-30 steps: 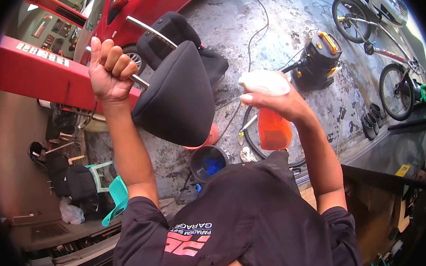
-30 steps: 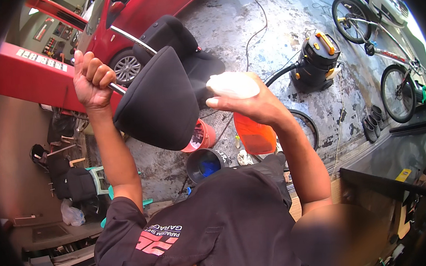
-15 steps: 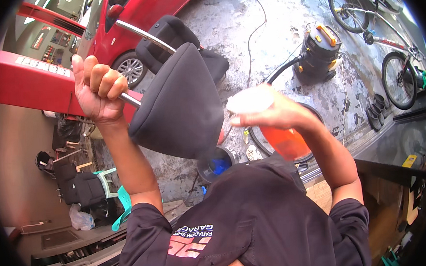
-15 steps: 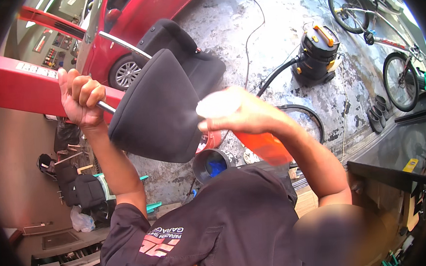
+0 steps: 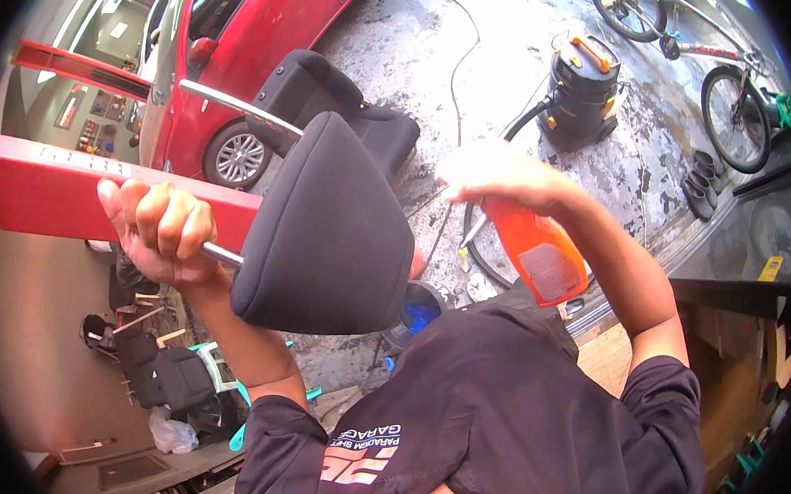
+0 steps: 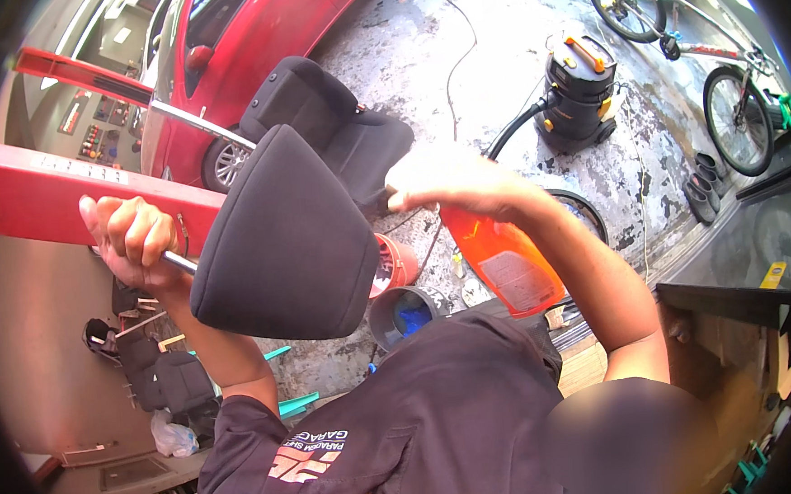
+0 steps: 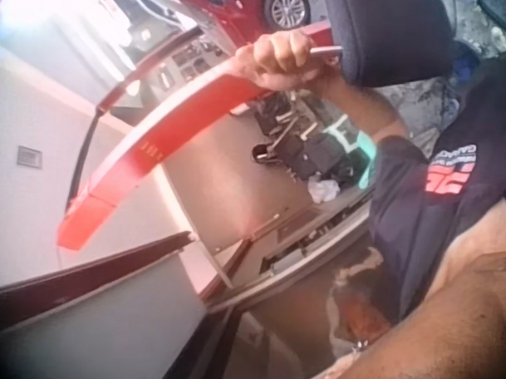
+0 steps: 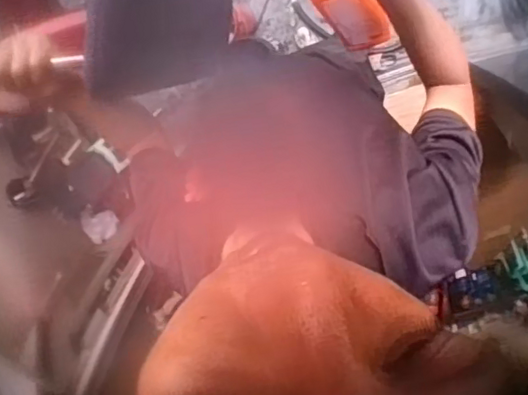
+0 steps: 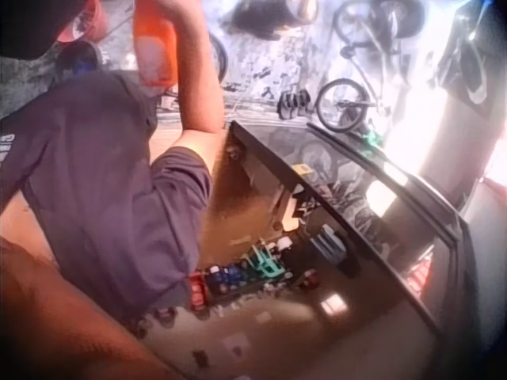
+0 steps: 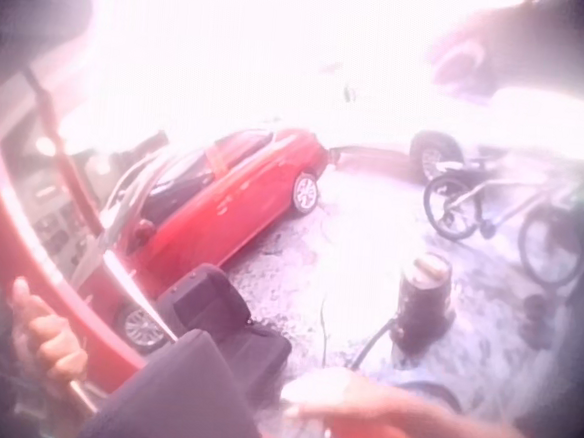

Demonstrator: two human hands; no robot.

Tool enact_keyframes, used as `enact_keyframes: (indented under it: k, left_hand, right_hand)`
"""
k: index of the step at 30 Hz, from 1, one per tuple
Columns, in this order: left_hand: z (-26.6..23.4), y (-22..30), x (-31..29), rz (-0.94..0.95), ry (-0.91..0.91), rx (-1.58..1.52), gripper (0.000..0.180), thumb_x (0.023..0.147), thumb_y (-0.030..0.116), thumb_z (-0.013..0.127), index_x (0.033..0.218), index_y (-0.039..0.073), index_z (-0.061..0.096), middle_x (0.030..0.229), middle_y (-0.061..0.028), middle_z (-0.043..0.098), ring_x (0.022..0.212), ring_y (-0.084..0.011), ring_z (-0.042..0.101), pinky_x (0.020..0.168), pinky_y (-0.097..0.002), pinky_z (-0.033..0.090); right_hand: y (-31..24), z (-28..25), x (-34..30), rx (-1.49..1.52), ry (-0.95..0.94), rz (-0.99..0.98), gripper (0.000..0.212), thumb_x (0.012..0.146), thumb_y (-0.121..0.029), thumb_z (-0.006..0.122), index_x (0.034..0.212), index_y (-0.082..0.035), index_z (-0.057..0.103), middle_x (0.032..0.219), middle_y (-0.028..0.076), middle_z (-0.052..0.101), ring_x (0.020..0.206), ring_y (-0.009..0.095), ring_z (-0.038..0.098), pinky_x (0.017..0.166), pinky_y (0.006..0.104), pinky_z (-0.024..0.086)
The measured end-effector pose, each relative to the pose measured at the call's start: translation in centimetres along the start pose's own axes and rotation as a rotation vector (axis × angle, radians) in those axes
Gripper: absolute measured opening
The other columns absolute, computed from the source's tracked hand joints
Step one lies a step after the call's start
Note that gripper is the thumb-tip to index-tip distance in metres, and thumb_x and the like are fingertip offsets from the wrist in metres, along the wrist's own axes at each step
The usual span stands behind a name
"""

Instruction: The person vacuums a car headrest with a wet/dry vacuum cleaner, then sprays it with a cleaning solution from a spray bottle. The headrest is handled and repositioned during the process.

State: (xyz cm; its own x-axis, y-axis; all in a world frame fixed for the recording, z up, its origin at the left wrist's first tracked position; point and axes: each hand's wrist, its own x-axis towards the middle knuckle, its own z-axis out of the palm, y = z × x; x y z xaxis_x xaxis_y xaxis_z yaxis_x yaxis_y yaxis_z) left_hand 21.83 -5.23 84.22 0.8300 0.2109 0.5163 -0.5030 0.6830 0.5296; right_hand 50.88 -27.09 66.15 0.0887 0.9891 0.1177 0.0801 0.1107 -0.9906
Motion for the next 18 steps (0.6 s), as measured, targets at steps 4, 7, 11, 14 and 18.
enact_keyframes:
  k: [4,7,11,14,18]
  left_hand:
    - [1.3,-0.6,0.1,0.011,-0.032,-0.023,0.051,0.116,0.042,0.034,0.071,0.018,0.03,0.049,0.0079,0.027,0.035,-0.001,0.022,0.034,-0.0216,0.021]
    - [1.2,0.1,0.2,0.013,-0.044,-0.07,0.053,0.116,0.044,0.036,0.07,0.017,0.033,0.048,0.0064,0.03,0.034,-0.0016,0.023,0.034,-0.0219,0.022]
    - [0.5,0.2,0.3,0.094,-0.023,-0.115,0.052,0.116,0.043,0.036,0.071,0.017,0.032,0.05,0.0078,0.027,0.036,-0.0016,0.022,0.035,-0.023,0.021]
    - [0.6,2.3,-0.3,0.175,0.032,-0.035,0.05,0.116,0.041,0.037,0.072,0.018,0.031,0.052,0.0078,0.026,0.037,-0.0018,0.023,0.036,-0.0226,0.02]
    - [-0.4,3.1,-0.5,0.207,0.08,0.011,0.05,0.116,0.041,0.038,0.072,0.018,0.031,0.052,0.008,0.026,0.038,-0.0021,0.022,0.038,-0.0226,0.02]
  right_hand:
    - [-3.9,-2.3,0.8,0.267,0.066,0.073,0.038,0.087,-0.031,0.079,0.117,-0.008,0.078,0.1,0.003,0.075,0.085,0.01,0.067,0.071,0.029,0.053]
    - [-1.8,-1.4,1.8,0.125,0.021,-0.048,0.045,0.087,-0.035,0.081,0.119,-0.003,0.076,0.112,0.01,0.075,0.104,0.021,0.069,0.09,0.0364,0.054]
    - [2.3,0.6,-0.6,-0.126,0.063,0.053,0.053,0.086,-0.038,0.082,0.121,0.002,0.072,0.121,0.017,0.073,0.117,0.032,0.066,0.104,0.0402,0.049]
    - [0.5,1.8,-1.5,-0.31,-0.176,-0.069,0.048,0.087,-0.039,0.081,0.112,0.001,0.072,0.111,0.013,0.075,0.105,0.027,0.07,0.096,0.0388,0.052]
    - [-1.3,5.2,-5.1,-0.051,-0.078,-0.119,0.031,0.087,-0.026,0.084,0.101,-0.001,0.073,0.09,0.009,0.074,0.084,0.018,0.071,0.079,0.0358,0.055]
